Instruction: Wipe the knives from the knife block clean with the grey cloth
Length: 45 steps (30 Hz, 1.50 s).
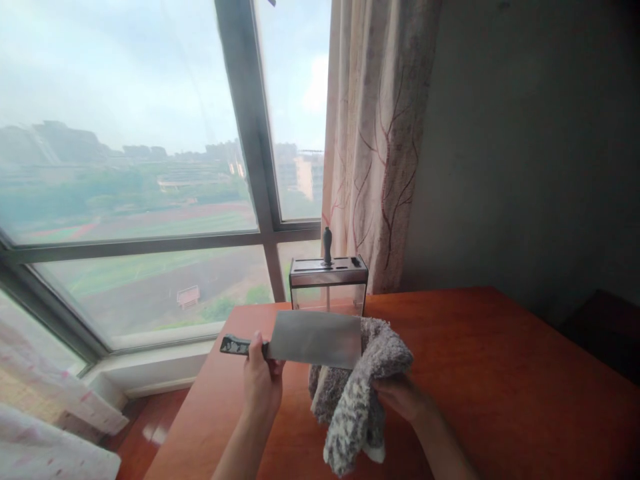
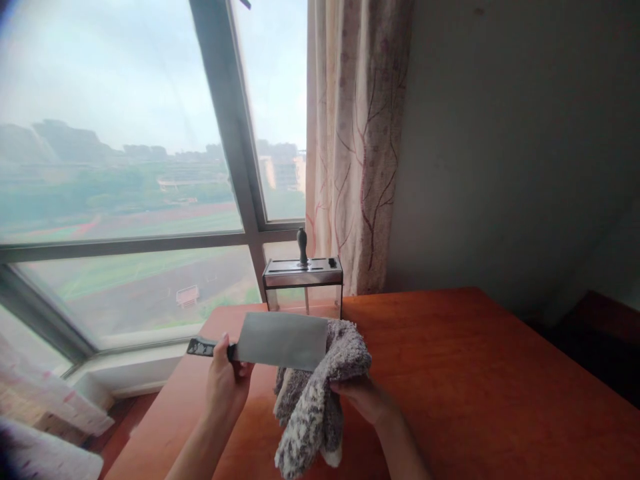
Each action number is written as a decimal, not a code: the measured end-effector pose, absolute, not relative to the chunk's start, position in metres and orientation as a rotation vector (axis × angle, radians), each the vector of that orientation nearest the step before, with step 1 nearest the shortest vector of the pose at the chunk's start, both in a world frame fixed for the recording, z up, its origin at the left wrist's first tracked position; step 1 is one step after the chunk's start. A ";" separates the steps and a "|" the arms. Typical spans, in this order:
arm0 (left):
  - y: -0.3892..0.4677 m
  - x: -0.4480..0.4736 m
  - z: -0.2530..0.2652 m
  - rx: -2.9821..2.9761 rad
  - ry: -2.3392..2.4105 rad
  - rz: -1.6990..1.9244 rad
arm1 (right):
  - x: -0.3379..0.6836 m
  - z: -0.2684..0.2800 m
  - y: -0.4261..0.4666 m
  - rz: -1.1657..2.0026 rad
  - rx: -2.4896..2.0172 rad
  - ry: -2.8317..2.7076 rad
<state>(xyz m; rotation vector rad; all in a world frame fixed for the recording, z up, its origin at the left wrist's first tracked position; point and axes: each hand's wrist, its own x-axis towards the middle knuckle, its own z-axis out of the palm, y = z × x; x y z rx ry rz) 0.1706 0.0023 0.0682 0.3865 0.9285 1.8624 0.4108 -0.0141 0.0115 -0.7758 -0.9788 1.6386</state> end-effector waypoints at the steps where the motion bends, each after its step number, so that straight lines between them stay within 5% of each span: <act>1: 0.001 0.171 0.068 0.411 0.977 1.857 | 0.408 0.013 -0.014 1.659 -0.776 -0.978; 17: -0.003 0.172 0.068 0.653 1.099 1.809 | 0.413 0.030 -0.001 1.504 -0.762 -0.644; 45: -0.001 0.169 0.066 0.676 1.095 1.542 | 0.432 0.066 -0.018 1.797 -0.851 -1.629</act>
